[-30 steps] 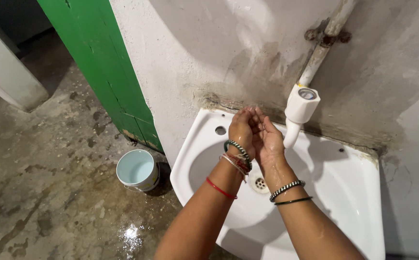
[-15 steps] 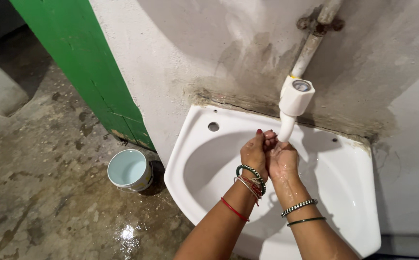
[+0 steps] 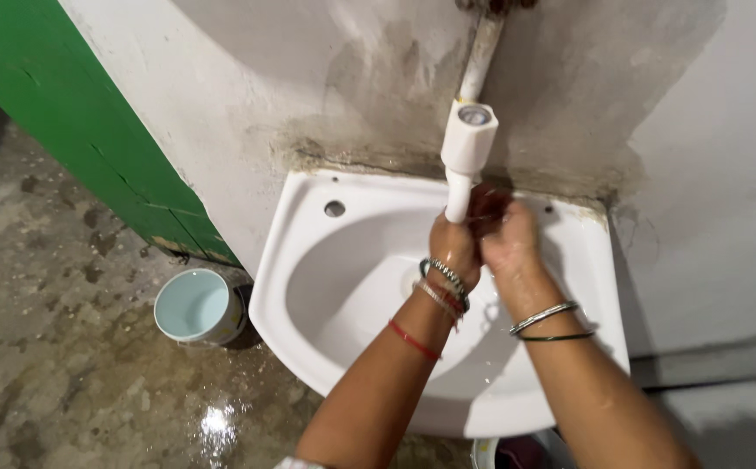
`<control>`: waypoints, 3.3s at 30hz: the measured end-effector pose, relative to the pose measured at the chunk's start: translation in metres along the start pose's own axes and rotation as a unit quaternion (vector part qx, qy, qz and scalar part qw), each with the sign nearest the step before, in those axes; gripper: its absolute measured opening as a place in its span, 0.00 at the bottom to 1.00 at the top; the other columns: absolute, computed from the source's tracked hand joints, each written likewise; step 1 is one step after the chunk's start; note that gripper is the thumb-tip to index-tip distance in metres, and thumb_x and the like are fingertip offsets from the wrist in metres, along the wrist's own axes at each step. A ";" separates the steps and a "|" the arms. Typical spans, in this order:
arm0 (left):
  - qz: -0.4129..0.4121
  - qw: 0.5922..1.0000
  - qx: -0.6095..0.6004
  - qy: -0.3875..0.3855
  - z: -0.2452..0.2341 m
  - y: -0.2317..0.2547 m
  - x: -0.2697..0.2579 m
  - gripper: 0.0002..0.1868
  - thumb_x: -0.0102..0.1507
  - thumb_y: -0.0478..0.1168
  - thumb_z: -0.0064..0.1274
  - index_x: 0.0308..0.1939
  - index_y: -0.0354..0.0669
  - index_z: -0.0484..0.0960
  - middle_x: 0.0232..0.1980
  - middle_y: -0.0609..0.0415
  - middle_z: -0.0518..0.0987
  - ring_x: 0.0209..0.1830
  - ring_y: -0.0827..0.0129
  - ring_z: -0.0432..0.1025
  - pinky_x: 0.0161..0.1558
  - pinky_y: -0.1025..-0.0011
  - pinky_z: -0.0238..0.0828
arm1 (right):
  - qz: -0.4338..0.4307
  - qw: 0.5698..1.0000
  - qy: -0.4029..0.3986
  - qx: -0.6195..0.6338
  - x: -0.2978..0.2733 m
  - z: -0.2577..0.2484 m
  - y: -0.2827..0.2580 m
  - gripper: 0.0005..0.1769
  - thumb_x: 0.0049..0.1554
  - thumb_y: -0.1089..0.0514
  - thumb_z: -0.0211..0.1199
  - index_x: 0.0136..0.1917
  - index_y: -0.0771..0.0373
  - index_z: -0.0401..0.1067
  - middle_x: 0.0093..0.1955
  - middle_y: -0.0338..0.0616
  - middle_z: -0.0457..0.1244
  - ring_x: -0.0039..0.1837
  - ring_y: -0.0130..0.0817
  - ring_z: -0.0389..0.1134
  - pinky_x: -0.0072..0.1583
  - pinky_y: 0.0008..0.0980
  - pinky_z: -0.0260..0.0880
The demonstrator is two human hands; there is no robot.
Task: The person scrubs a white wall-mounted sink with a pink cloth, rinses the cloth, and pours water from a maroon mug into the sink to rinse it. The person then washes their hands under the tap and turns off the water.
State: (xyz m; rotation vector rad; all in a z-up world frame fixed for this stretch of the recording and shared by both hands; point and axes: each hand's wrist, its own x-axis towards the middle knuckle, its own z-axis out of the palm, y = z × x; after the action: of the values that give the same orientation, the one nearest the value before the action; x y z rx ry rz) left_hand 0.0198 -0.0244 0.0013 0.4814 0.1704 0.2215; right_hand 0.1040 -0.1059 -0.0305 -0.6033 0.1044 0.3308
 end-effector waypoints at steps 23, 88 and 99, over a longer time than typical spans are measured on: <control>0.053 0.982 0.173 0.055 -0.010 -0.012 0.003 0.16 0.66 0.33 0.42 0.53 0.32 0.80 0.40 0.51 0.83 0.38 0.68 0.76 0.41 0.72 0.74 | 0.013 0.990 0.093 -0.107 -0.005 0.002 0.016 0.12 0.63 0.62 0.49 0.40 0.64 0.69 0.37 0.43 0.65 0.39 0.33 0.65 0.43 0.30 0.71; -0.245 0.815 0.524 -0.028 -0.124 0.092 -0.060 0.18 0.70 0.47 0.43 0.60 0.46 0.79 0.60 0.57 0.80 0.57 0.66 0.73 0.53 0.65 0.75 | 0.150 0.756 -0.013 -0.637 -0.116 0.063 -0.038 0.13 0.63 0.66 0.52 0.60 0.73 0.69 0.54 0.61 0.68 0.58 0.50 0.72 0.60 0.42 0.77; -0.199 0.907 0.371 0.000 -0.102 0.048 -0.038 0.21 0.71 0.47 0.43 0.66 0.45 0.74 0.59 0.57 0.76 0.54 0.61 0.71 0.53 0.57 0.71 | 0.019 0.903 0.053 -0.427 -0.069 0.079 -0.052 0.11 0.65 0.62 0.45 0.59 0.66 0.62 0.53 0.56 0.65 0.52 0.46 0.70 0.55 0.48 0.77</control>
State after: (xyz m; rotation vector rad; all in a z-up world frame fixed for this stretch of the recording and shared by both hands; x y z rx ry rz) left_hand -0.0466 0.0523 -0.0610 1.1887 0.3508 -0.2649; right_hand 0.0569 -0.1200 0.0753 -1.4951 0.0723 0.3776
